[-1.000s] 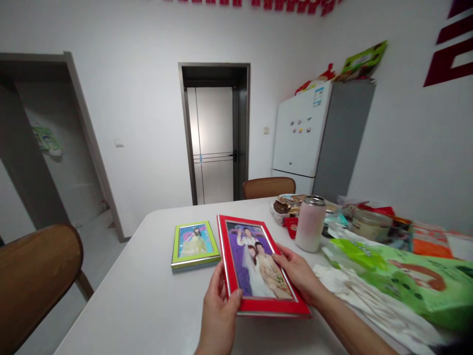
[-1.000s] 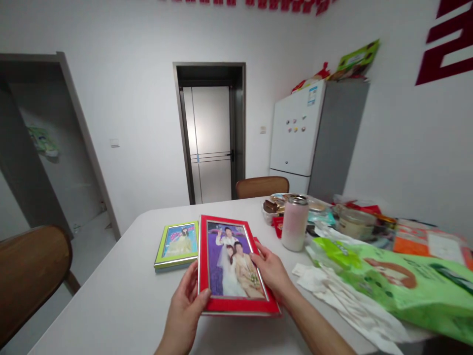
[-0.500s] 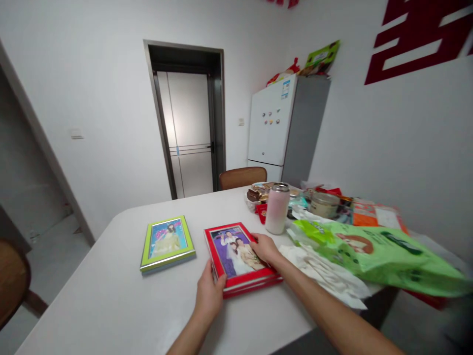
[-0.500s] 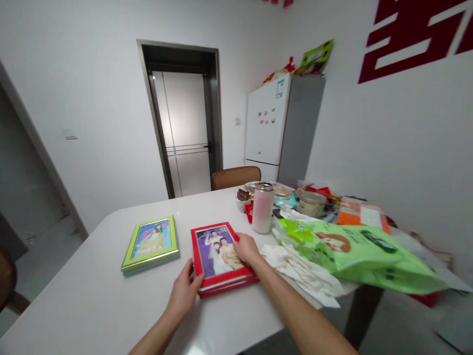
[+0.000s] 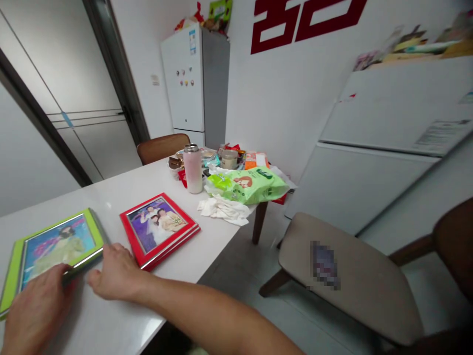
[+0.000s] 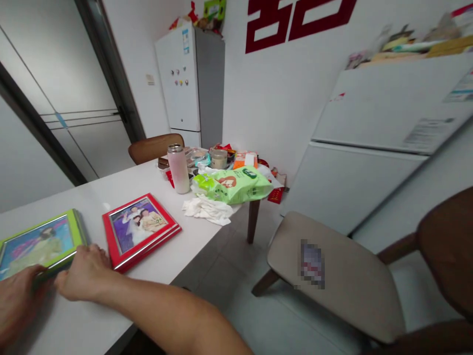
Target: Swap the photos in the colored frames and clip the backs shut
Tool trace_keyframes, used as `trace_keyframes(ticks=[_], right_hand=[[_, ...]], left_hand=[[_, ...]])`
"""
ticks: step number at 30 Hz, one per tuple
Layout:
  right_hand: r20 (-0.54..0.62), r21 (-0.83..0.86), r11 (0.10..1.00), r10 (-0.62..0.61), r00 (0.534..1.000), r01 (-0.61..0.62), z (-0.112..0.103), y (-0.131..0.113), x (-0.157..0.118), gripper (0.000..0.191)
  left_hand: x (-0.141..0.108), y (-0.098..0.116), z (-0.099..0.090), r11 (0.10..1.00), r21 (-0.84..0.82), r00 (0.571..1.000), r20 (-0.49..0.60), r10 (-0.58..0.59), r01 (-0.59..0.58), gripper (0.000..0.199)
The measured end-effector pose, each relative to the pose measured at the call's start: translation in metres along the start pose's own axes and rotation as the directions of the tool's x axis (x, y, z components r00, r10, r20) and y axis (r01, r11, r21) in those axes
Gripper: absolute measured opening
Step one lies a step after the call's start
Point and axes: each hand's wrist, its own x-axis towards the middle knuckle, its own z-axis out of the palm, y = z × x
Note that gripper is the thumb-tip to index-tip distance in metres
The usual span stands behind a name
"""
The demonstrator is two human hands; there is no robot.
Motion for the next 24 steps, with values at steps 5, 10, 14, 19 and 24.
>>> trace_keyframes(ticks=[5, 10, 14, 19, 24], right_hand=[[-0.055, 0.058, 0.980, 0.196, 0.979, -0.193, 0.009, -0.005, 0.009, 0.047], [-0.062, 0.363, 0.896, 0.299, 0.952, -0.258, 0.009, -0.013, 0.008, 0.048], [-0.175, 0.684, 0.729, 0.129, 0.976, 0.026, 0.001, -0.039, -0.007, 0.047], [-0.321, 0.575, 0.757, -0.140, 0.937, 0.310, -0.023, -0.072, -0.048, 0.051], [-0.248, 0.116, 0.631, -0.729, 0.638, 0.767, 0.000, -0.059, -0.093, 0.060]], left_hand=[[-0.025, 0.008, 0.000, 0.923, 0.264, 0.959, 0.025, 0.282, -0.279, 0.034], [-0.041, 0.023, -0.020, 0.945, 0.184, 0.949, -0.113, 0.295, -0.271, 0.033], [-0.055, 0.062, -0.059, 0.999, -0.045, 0.964, -0.265, 0.018, -0.031, 0.036], [-0.083, 0.104, -0.097, 0.556, -0.809, 0.905, -0.075, -0.418, 0.190, 0.042], [-0.115, 0.093, -0.121, 0.016, -0.961, 0.764, 0.210, -0.610, 0.277, 0.054]])
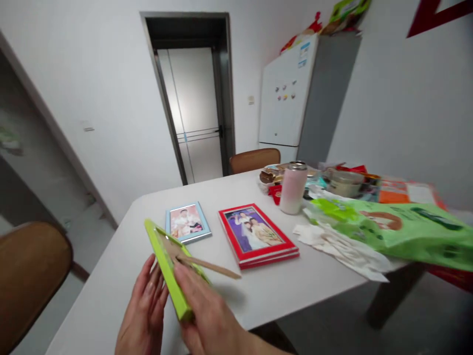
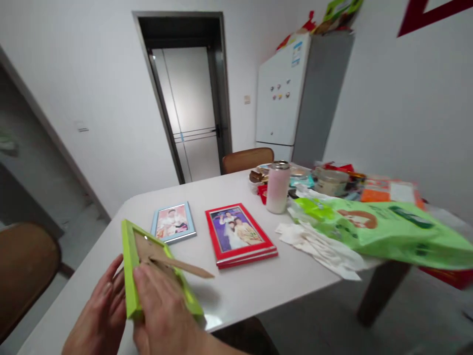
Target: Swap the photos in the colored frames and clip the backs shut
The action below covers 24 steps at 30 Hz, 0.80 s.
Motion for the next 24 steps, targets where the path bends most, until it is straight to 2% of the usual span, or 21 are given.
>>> trace_keyframes(ticks=[3, 6, 10, 13, 15, 18, 19, 21, 24], right_hand=[[0.023, -0.290, 0.953, -0.087, 0.996, 0.090, 0.030, -0.002, -0.035, 0.054], [0.073, -0.425, 0.895, -0.118, 0.990, 0.137, 0.057, 0.000, -0.059, 0.044], [0.136, -0.488, 0.843, -0.183, 0.974, 0.227, 0.080, 0.005, -0.073, 0.030], [0.246, -0.471, 0.838, -0.175, 0.953, 0.276, 0.088, 0.005, -0.077, 0.027], [0.362, -0.395, 0.886, -0.093, 0.928, 0.243, 0.082, 0.003, -0.074, 0.034], [0.525, -0.232, 0.967, 0.037, 0.850, 0.101, 0.053, 0.008, -0.056, 0.049], [0.538, -0.222, 0.975, 0.099, 0.837, 0.027, 0.040, 0.013, -0.047, 0.047], [0.484, -0.297, 0.944, 0.277, 0.830, -0.142, 0.016, 0.030, -0.031, 0.039], [0.453, -0.432, 0.857, 0.476, 0.754, -0.282, -0.004, 0.060, -0.016, 0.035]], left_hand=[[-0.004, -0.009, -0.024, 0.993, -0.042, 0.994, 0.010, -0.106, 0.106, 0.062], [0.000, -0.032, -0.044, 0.992, 0.002, 0.991, 0.033, -0.127, 0.127, 0.070], [0.010, -0.063, -0.063, 0.965, 0.255, 0.995, 0.065, -0.082, 0.063, 0.066], [0.013, -0.072, -0.071, 0.865, 0.502, 0.996, 0.070, -0.063, 0.019, 0.060], [0.012, -0.072, -0.073, 0.765, 0.644, 0.996, 0.077, -0.042, -0.018, 0.057], [0.009, -0.070, -0.072, 0.649, 0.759, 0.994, 0.107, -0.031, -0.061, 0.055], [0.009, -0.069, -0.071, 0.624, 0.778, 0.993, 0.115, -0.030, -0.071, 0.056], [0.008, -0.070, -0.069, 0.586, 0.806, 0.991, 0.128, -0.027, -0.088, 0.059], [0.008, -0.073, -0.066, 0.554, 0.825, 0.990, 0.139, -0.005, -0.113, 0.065]])
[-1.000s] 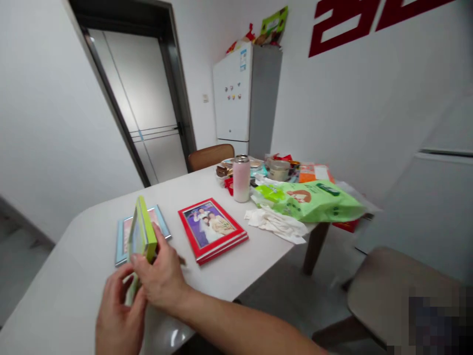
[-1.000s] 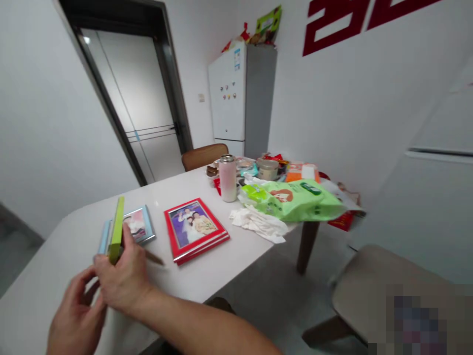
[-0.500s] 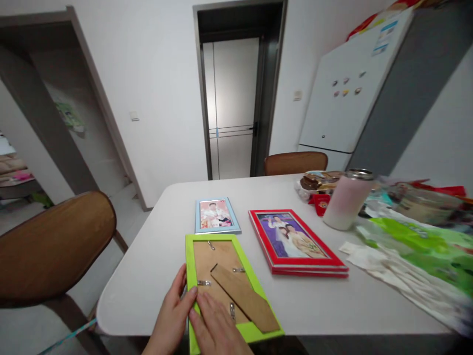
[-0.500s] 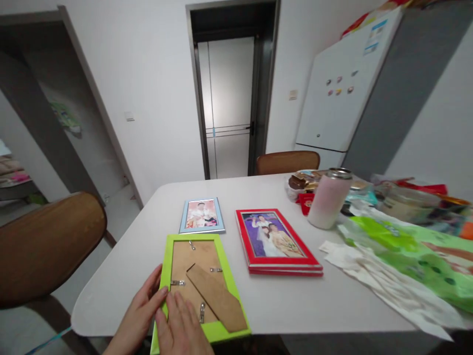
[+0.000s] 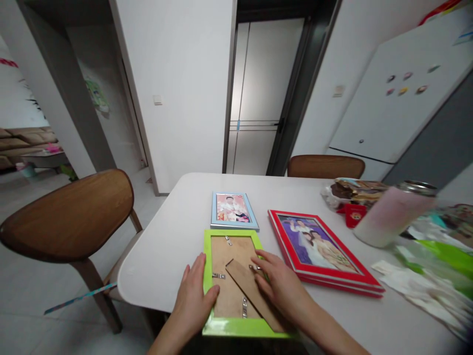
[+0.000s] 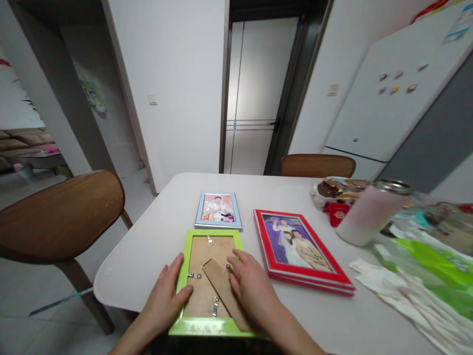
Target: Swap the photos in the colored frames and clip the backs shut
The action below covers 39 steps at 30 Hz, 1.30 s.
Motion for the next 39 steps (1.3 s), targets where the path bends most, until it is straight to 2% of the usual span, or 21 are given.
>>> trace_keyframes(ticks=[4, 7, 12, 16, 19, 22, 25, 29, 32, 35, 39], right_hand=[[0.023, -0.054, 0.997, 0.057, 0.998, -0.055, 0.008, 0.019, 0.012, 0.030], [-0.019, -0.065, 0.997, 0.047, 0.999, -0.048, 0.014, 0.019, 0.016, 0.028], [-0.046, -0.074, 0.997, 0.031, 0.998, -0.035, 0.011, 0.015, 0.020, 0.028], [-0.074, -0.026, 0.997, -0.078, 0.994, 0.077, 0.014, -0.006, 0.019, 0.025], [-0.017, 0.063, 0.979, -0.194, 0.981, 0.195, 0.023, -0.033, 0.022, 0.020], [0.056, 0.077, 0.979, -0.194, 0.979, 0.190, 0.031, -0.054, 0.031, 0.014], [0.052, 0.056, 0.987, -0.152, 0.987, 0.149, 0.038, -0.061, 0.038, 0.016], [0.029, 0.038, 0.992, -0.121, 0.992, 0.120, 0.041, -0.055, 0.044, 0.019], [0.000, 0.019, 0.995, -0.097, 0.995, 0.097, 0.041, -0.042, 0.052, 0.019], [-0.075, -0.010, 1.000, -0.005, 0.997, 0.004, 0.040, -0.023, 0.065, 0.022], [-0.099, -0.017, 0.997, 0.067, 0.993, -0.069, 0.046, -0.008, 0.079, 0.025]], left_hand=[[0.001, -0.001, 0.003, 0.999, -0.038, 0.999, -0.032, 0.030, -0.031, 0.063], [0.001, -0.002, 0.003, 0.997, -0.053, 0.998, -0.032, 0.054, -0.055, 0.061], [0.002, -0.002, 0.003, 0.998, -0.035, 0.998, -0.040, 0.055, -0.056, 0.061], [0.001, -0.003, 0.005, 0.997, 0.008, 0.996, -0.050, 0.075, -0.075, 0.060], [0.002, -0.004, 0.007, 0.995, 0.034, 0.995, -0.049, 0.091, -0.090, 0.059], [0.003, -0.005, 0.007, 0.995, 0.034, 0.994, -0.050, 0.095, -0.094, 0.058], [0.002, -0.004, 0.006, 0.996, 0.022, 0.995, -0.049, 0.086, -0.085, 0.057], [0.001, -0.001, 0.004, 0.997, 0.012, 0.996, -0.039, 0.075, -0.075, 0.058], [0.000, -0.001, 0.004, 0.998, 0.004, 0.997, -0.041, 0.068, -0.068, 0.059], [0.001, -0.001, 0.005, 0.998, -0.012, 0.997, -0.048, 0.064, -0.064, 0.059], [0.004, -0.002, 0.006, 0.997, 0.002, 0.997, -0.034, 0.071, -0.071, 0.060]])
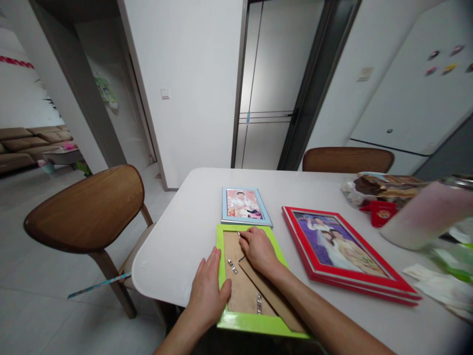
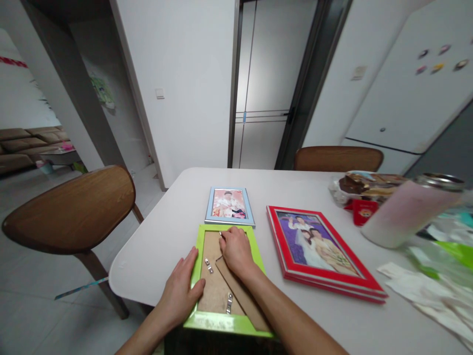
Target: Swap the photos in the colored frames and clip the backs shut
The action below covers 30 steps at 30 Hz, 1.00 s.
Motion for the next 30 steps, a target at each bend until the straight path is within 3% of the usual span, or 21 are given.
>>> trace_keyframes(ticks=[5, 9, 11, 13, 16, 22, 26, 30], right_hand=[[0.006, 0.027, 1.000, -0.001, 1.000, 0.001, 0.004, -0.005, 0.004, 0.025], [0.049, 0.093, 0.992, -0.091, 0.995, 0.086, -0.017, -0.008, -0.015, 0.029], [0.129, 0.192, 0.962, -0.221, 0.967, 0.194, -0.035, -0.006, -0.034, 0.030], [0.253, 0.288, 0.922, -0.335, 0.908, 0.260, -0.051, -0.003, -0.053, 0.029], [0.350, 0.307, 0.915, -0.365, 0.863, 0.262, -0.061, 0.000, -0.073, 0.026], [0.227, 0.279, 0.921, -0.337, 0.914, 0.270, -0.046, 0.000, -0.078, 0.011], [0.166, 0.213, 0.970, -0.156, 0.974, 0.119, -0.039, -0.001, -0.074, 0.040], [0.148, 0.175, 0.983, -0.075, 0.986, 0.049, -0.038, -0.003, -0.071, 0.038]], left_hand=[[0.002, 0.001, 0.000, 1.000, 0.015, 1.000, 0.001, 0.004, -0.004, 0.060], [0.001, 0.000, -0.001, 1.000, -0.019, 1.000, -0.009, -0.002, 0.002, 0.060], [0.001, 0.000, -0.001, 1.000, -0.029, 1.000, -0.006, -0.007, 0.007, 0.060], [0.001, 0.000, 0.000, 1.000, -0.028, 1.000, -0.007, -0.011, 0.010, 0.060], [0.001, 0.000, 0.001, 1.000, -0.014, 1.000, -0.021, -0.009, 0.008, 0.058], [0.001, 0.000, 0.002, 1.000, 0.029, 1.000, -0.011, 0.010, -0.009, 0.058], [0.001, 0.002, 0.000, 1.000, 0.017, 1.000, -0.010, 0.001, -0.001, 0.058], [0.000, 0.003, -0.003, 0.999, -0.027, 1.000, -0.018, -0.026, 0.025, 0.059]])
